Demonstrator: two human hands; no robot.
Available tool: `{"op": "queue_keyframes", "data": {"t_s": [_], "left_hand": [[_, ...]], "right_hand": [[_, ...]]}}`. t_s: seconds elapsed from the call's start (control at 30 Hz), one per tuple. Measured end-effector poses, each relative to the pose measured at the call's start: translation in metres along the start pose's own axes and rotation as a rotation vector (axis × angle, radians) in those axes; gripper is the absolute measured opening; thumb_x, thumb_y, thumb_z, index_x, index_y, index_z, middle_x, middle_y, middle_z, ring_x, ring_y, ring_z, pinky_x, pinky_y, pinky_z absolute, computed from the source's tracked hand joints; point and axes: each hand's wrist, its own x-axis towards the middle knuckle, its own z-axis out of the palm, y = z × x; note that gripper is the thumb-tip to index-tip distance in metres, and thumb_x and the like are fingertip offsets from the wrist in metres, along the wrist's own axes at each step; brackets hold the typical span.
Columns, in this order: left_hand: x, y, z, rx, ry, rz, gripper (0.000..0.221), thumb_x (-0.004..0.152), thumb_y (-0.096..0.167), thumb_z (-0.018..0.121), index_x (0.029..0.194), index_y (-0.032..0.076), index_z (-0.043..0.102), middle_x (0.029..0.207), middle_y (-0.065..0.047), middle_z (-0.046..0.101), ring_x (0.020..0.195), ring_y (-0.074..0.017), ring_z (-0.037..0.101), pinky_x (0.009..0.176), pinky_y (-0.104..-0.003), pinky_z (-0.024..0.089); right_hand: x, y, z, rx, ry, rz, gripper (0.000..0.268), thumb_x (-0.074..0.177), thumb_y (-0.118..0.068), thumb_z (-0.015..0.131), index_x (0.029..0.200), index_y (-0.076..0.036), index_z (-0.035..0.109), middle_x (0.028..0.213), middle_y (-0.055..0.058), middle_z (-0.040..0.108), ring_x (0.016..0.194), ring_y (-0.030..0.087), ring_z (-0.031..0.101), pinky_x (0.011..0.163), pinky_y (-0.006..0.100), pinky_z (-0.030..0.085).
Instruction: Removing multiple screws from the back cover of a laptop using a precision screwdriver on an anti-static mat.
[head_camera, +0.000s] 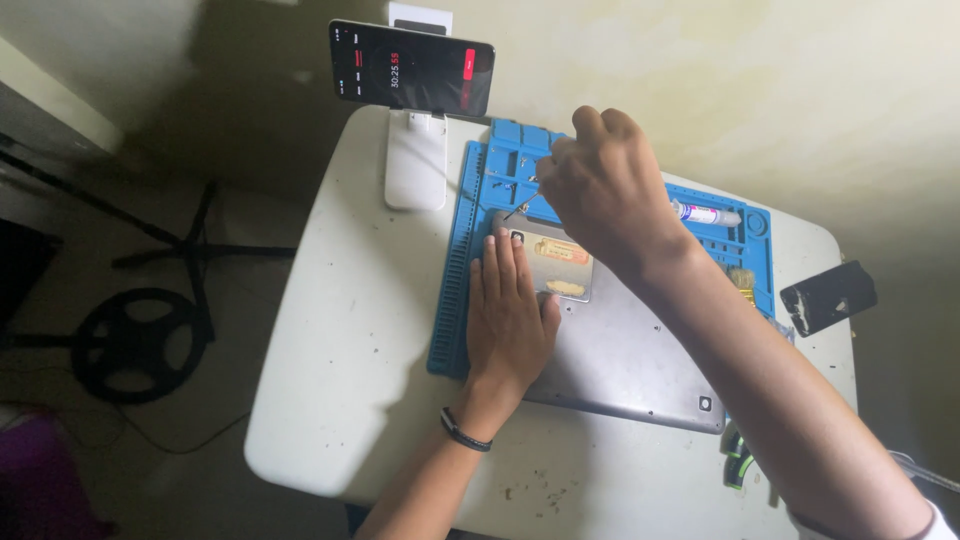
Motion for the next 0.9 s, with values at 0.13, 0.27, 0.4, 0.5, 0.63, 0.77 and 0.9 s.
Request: {"op": "queue_keyframes", "data": {"t_s": [0.13,0.27,0.4,0.5,0.63,0.77,0.9], "left_hand": [[0.0,-0.001,-0.003,-0.01,-0.017,0.001,0.077,0.101,0.047,0.031,0.158,-0.002,0.018,0.166,-0.024,0.016,0.158,-0.0366,0.012,0.127,-0.05,0.011],[0.0,0.001,-0.003,0.01,-0.047,-0.011,0.078,0.101,0.049,0.029,0.159,-0.003,0.017,0.167,-0.025,0.015,0.158,-0.0362,0.011,0.128,-0.05,0.009],[0.0,-0.001,0.0,0.009,-0.02,0.007,0.077,0.101,0.048,0.029,0.158,-0.003,0.019,0.166,-0.025,0.017,0.158,-0.0369,0.012,0.128,-0.051,0.011],[0.001,-0.001,-0.002,-0.022,-0.01,0.01,0.078,0.099,0.047,0.034,0.157,-0.004,0.022,0.165,-0.026,0.02,0.157,-0.0382,0.015,0.128,-0.051,0.013],[0.002,-0.002,-0.01,-0.114,0.005,-0.01,0.078,0.096,0.045,0.042,0.155,-0.005,0.028,0.163,-0.027,0.025,0.155,-0.0403,0.021,0.126,-0.053,0.016],[0.005,-0.013,-0.019,-0.338,0.54,0.034,0.048,0.085,0.023,0.071,0.126,0.004,0.056,0.119,-0.014,0.055,0.12,-0.0373,0.054,0.102,-0.051,0.043],[0.005,-0.013,-0.04,-0.49,0.729,0.141,0.036,0.093,0.017,0.069,0.126,0.011,0.057,0.111,-0.005,0.055,0.108,-0.0282,0.052,0.094,-0.043,0.038]], "right_hand": [[0.009,-0.001,-0.019,0.042,0.048,0.012,0.023,0.078,-0.003,0.071,0.065,-0.02,0.062,0.07,-0.005,0.048,0.069,0.017,0.043,0.06,0.029,0.037],[0.007,-0.001,-0.011,0.015,0.025,-0.076,0.026,0.078,-0.004,0.069,0.06,-0.02,0.057,0.06,-0.004,0.042,0.069,0.018,0.038,0.065,0.031,0.035],[0.007,-0.004,-0.017,-0.045,-0.02,-0.047,0.026,0.074,-0.006,0.067,0.057,-0.02,0.053,0.055,-0.005,0.038,0.065,0.018,0.034,0.062,0.034,0.032],[0.002,-0.004,-0.018,0.015,0.001,0.018,0.02,0.081,-0.008,0.07,0.069,-0.021,0.06,0.066,-0.004,0.047,0.068,0.017,0.044,0.061,0.03,0.037],[-0.014,-0.002,-0.018,0.058,0.026,0.038,0.021,0.084,-0.008,0.07,0.069,-0.02,0.061,0.067,-0.003,0.048,0.067,0.02,0.047,0.062,0.03,0.038],[-0.05,0.0,-0.035,0.219,0.041,0.243,0.013,0.095,-0.021,0.076,0.083,-0.021,0.071,0.07,0.0,0.059,0.07,0.024,0.057,0.067,0.033,0.045],[-0.097,-0.009,-0.055,0.524,0.039,0.555,0.008,0.091,-0.009,0.081,0.089,-0.016,0.078,0.063,0.002,0.061,0.062,0.025,0.059,0.062,0.033,0.048]]}}
